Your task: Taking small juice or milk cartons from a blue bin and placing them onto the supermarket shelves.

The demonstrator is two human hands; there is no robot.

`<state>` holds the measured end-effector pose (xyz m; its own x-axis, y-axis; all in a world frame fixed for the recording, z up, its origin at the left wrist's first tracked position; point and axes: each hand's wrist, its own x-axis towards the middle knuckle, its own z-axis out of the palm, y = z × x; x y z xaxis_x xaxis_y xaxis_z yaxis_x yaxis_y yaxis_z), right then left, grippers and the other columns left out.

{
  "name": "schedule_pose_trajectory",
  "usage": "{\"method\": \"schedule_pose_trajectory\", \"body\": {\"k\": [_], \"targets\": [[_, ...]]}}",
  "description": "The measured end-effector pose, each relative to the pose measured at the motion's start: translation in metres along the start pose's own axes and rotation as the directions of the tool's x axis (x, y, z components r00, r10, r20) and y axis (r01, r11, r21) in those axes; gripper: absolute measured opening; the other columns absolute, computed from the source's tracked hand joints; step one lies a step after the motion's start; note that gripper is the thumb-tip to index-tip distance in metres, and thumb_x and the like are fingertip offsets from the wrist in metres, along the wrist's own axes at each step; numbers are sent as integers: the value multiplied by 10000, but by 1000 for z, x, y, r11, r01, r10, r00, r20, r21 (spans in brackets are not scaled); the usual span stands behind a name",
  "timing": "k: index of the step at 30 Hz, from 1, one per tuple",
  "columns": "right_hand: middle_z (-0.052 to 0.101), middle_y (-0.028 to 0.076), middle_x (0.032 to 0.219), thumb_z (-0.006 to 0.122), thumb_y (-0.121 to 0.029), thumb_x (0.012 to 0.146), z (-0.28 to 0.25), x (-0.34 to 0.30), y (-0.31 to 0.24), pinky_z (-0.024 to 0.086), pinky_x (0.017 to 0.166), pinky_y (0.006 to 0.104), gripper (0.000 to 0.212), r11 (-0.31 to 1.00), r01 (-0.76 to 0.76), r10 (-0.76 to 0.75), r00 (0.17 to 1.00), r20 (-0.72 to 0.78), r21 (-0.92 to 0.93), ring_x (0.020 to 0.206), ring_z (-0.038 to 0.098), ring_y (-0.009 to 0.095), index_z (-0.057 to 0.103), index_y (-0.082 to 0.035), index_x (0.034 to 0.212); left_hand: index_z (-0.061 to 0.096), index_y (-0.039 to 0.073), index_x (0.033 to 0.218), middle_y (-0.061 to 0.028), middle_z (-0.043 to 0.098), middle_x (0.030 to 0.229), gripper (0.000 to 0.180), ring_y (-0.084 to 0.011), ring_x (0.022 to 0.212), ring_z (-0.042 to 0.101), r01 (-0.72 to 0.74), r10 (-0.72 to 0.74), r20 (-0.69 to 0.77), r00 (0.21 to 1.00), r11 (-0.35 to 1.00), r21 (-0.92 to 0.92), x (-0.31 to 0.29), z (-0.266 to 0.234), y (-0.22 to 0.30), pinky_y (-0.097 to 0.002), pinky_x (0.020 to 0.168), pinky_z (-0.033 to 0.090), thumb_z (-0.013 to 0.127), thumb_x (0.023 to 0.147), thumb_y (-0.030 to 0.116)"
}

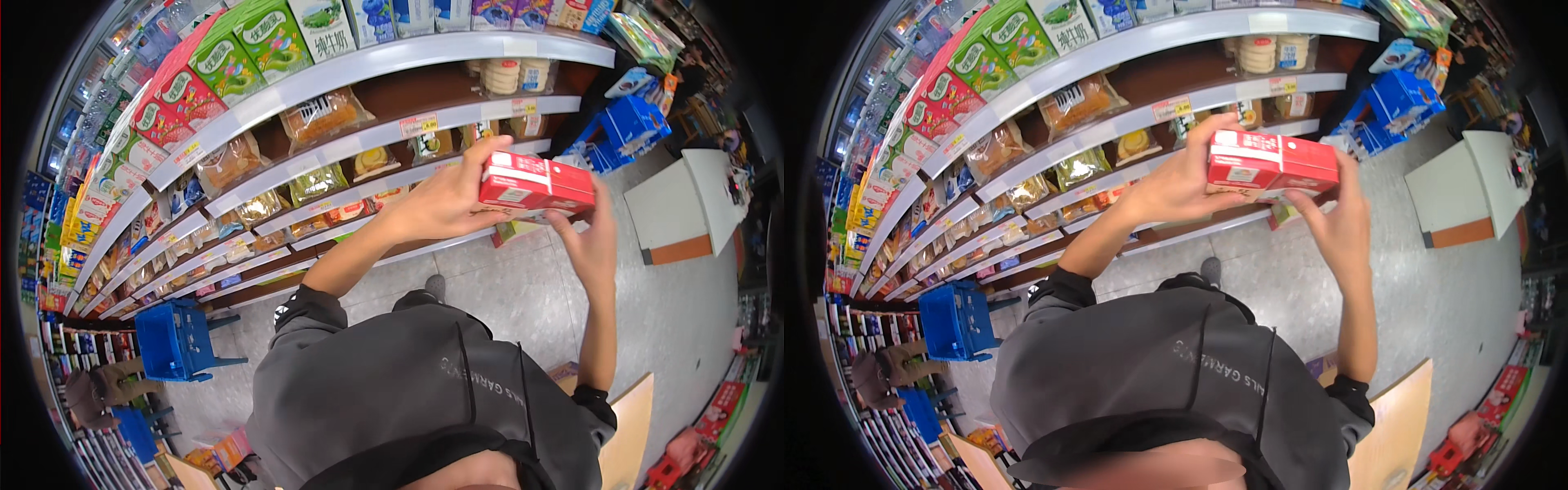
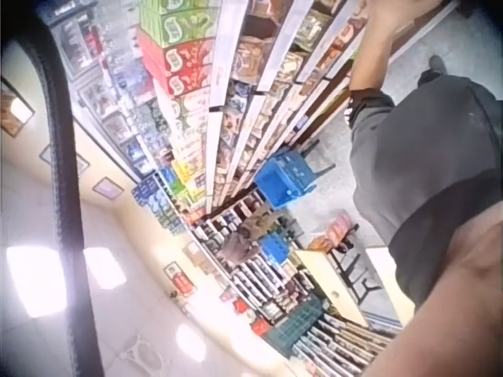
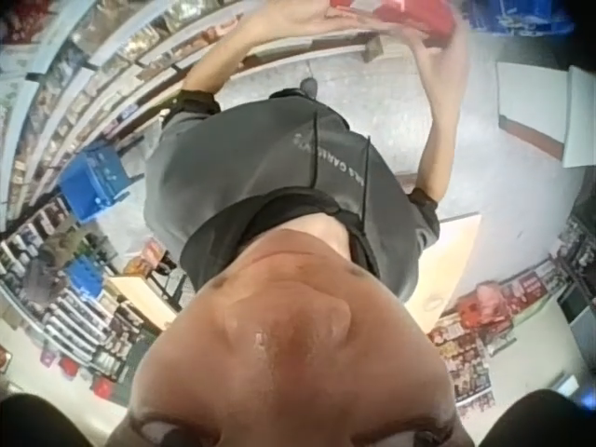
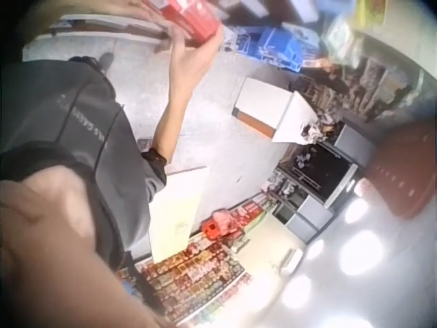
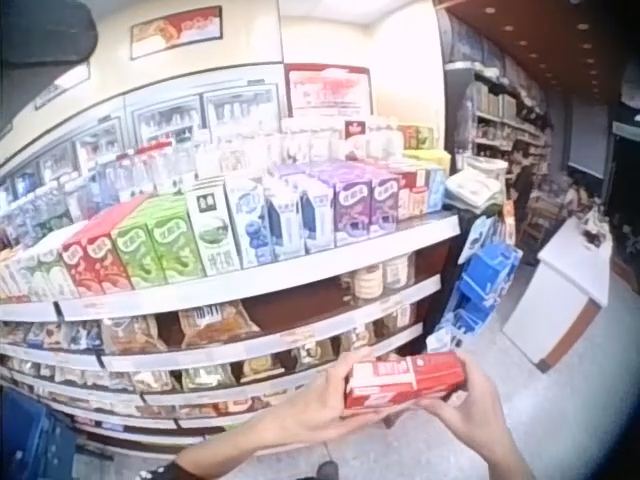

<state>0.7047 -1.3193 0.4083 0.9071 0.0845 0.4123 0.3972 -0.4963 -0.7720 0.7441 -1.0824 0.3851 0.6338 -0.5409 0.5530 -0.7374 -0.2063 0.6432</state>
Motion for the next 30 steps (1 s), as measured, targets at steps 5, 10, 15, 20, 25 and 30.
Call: {"method": "schedule_pose_trajectory", "body": {"k": [5,10,15,20,25,30], "targets": [[645,124,1054,766,-17,736,-39,58,6,498,830,299,553,930,207,-242,966,-85,-303,992,640,218,484,-28,1211,363,130,1292,-152,554,1173,701,-337,1012,602,-169,183,-173,968,981,91,70,-1,-12,-401,852,483,791,737,122],[643,127,1176,751,10,738,-75,114,30,478,901,291,495,926,336,-368,903,-223,-172,1058,617,177,504,-12,1166,458,156,1186,-113,554,1147,640,-286,1030,598,-410,591,-236,772,745,526,145,-2,-27,-368,820,495,832,667,158],[663,125,1121,783,-44,734,-120,174,56,504,845,284,502,875,414,-471,848,-244,-250,993,640,156,516,-20,1158,575,246,1060,-13,547,991,505,-239,983,548,-270,672,-361,646,644,716,202,4,-32,-349,741,454,793,621,124],[702,79,941,808,-162,745,-153,250,80,508,696,246,465,794,498,-579,794,-185,-348,804,658,110,554,-48,1117,504,100,1217,-114,510,1067,633,-295,952,538,-144,684,-433,587,614,776,260,9,-30,-399,830,419,785,651,75],[699,27,876,713,-364,824,-160,307,93,426,567,203,407,692,515,-635,768,-86,-506,622,529,53,599,-75,1086,479,109,1256,-101,493,1122,699,-273,1000,539,38,678,-398,618,480,876,280,13,-43,-407,872,379,812,643,157],[704,126,849,690,-579,751,-152,338,101,508,660,373,678,624,557,-677,735,-24,-549,797,683,317,562,-54,1161,483,113,1252,-85,489,1179,750,-234,1080,504,248,541,-430,723,378,892,289,22,-53,-405,968,258,840,601,217]]}}
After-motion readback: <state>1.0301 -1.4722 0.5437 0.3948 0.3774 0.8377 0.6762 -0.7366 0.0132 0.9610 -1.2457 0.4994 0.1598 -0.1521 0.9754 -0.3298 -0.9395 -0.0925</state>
